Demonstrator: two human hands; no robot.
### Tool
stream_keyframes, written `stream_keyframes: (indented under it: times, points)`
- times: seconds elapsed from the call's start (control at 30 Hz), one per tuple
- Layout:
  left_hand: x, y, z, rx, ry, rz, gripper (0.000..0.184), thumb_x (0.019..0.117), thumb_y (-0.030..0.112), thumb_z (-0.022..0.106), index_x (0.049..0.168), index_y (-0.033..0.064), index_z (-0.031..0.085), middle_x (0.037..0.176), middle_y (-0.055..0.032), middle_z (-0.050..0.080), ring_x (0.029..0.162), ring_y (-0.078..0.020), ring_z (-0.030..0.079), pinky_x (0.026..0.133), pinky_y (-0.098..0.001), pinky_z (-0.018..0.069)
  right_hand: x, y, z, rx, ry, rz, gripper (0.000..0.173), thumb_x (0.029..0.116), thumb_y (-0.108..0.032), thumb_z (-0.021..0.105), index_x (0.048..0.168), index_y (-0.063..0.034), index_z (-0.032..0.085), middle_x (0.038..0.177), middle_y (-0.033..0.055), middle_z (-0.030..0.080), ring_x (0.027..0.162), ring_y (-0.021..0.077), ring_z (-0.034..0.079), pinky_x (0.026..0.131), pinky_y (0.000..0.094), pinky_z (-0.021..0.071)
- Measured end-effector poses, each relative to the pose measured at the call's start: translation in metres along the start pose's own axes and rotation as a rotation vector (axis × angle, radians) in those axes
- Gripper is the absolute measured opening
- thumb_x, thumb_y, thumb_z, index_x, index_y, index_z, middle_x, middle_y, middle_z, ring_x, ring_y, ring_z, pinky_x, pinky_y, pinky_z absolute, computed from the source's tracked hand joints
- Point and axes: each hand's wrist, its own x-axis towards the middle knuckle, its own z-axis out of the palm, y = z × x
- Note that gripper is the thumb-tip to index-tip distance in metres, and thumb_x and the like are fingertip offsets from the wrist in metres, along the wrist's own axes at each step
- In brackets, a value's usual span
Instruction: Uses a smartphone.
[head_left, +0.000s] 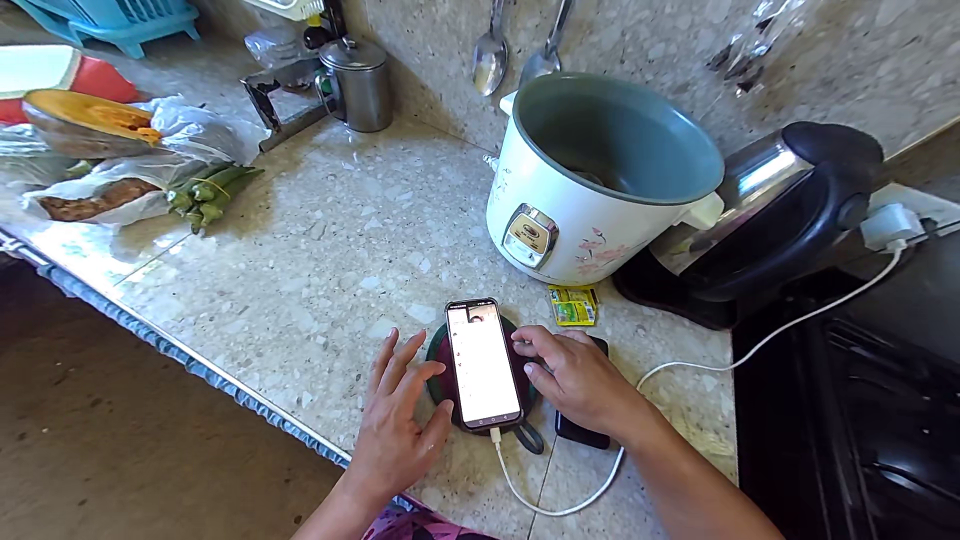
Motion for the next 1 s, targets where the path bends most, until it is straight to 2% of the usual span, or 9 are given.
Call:
stream_keyframes:
  times: [0.53,0.6,0.67,0.73,0.8,1.0]
  points:
    - [0.0,0.0,0.0,-0.006,0.009,0.001,0.029,0.0912,0.036,0.062,0.113,0.0182,0.068,0.151,-0.0128,0.053,0.15,-0.0403,0.032,0.12,-0.0573,0.0288,0.0,0.0,0.0,-0.009,0.005,-0.008,0.037,0.1039,-0.022,0.044,0.138,-0.0152,0.056,0.124,-0.0028,0.073,0.119,0.0144,0.067,0.112,0.0527,0.0392]
    - [-0.001,0.0,0.0,-0.006,0.013,0.003,0.029,0.0912,0.036,0.062,0.113,0.0185,0.068,0.151,-0.0128,0.053,0.15,-0.0402,0.032,0.121,-0.0573,0.0283,-0.001,0.0,-0.001,-0.007,-0.001,-0.008,0.038,0.1036,-0.027,0.048,0.139,-0.0148,0.056,0.124,-0.0019,0.073,0.118,0.0153,0.067,0.112,0.0532,0.0391]
    - [-0.001,0.0,0.0,-0.006,0.018,0.005,0.029,0.0914,0.036,0.062,0.113,0.0185,0.068,0.151,-0.013,0.053,0.15,-0.0402,0.032,0.121,-0.0573,0.028,-0.002,-0.001,-0.002,-0.023,-0.021,-0.02,0.046,0.1021,-0.04,0.054,0.141,-0.014,0.054,0.125,-0.0003,0.072,0.118,0.0172,0.067,0.111,0.0545,0.0385]
    - [-0.001,0.0,0.0,-0.008,0.017,0.003,0.029,0.0917,0.036,0.062,0.114,0.0187,0.068,0.151,-0.013,0.052,0.15,-0.04,0.032,0.121,-0.0574,0.0273,-0.005,-0.007,-0.002,-0.065,-0.037,-0.031,0.061,0.0965,-0.053,0.06,0.143,-0.0137,0.053,0.126,0.0014,0.071,0.119,0.0188,0.066,0.112,0.0559,0.0386]
    - [-0.001,0.0,0.0,-0.011,0.017,0.001,0.028,0.0919,0.036,0.062,0.114,0.0191,0.068,0.151,-0.0127,0.053,0.15,-0.0398,0.032,0.121,-0.0573,0.0274,-0.007,-0.012,-0.001,-0.123,-0.035,-0.044,0.07,0.0914,-0.06,0.062,0.144,-0.0141,0.052,0.126,0.0022,0.071,0.118,0.0197,0.066,0.111,0.0565,0.0395]
    - [-0.001,0.0,0.0,-0.009,0.02,0.001,0.028,0.0913,0.036,0.062,0.113,0.0188,0.068,0.151,-0.0132,0.052,0.15,-0.04,0.032,0.121,-0.057,0.0282,-0.008,-0.017,0.001,-0.165,-0.048,-0.037,0.071,0.0909,-0.06,0.063,0.145,-0.0156,0.05,0.126,0.002,0.07,0.12,0.0197,0.065,0.113,0.0572,0.0371]
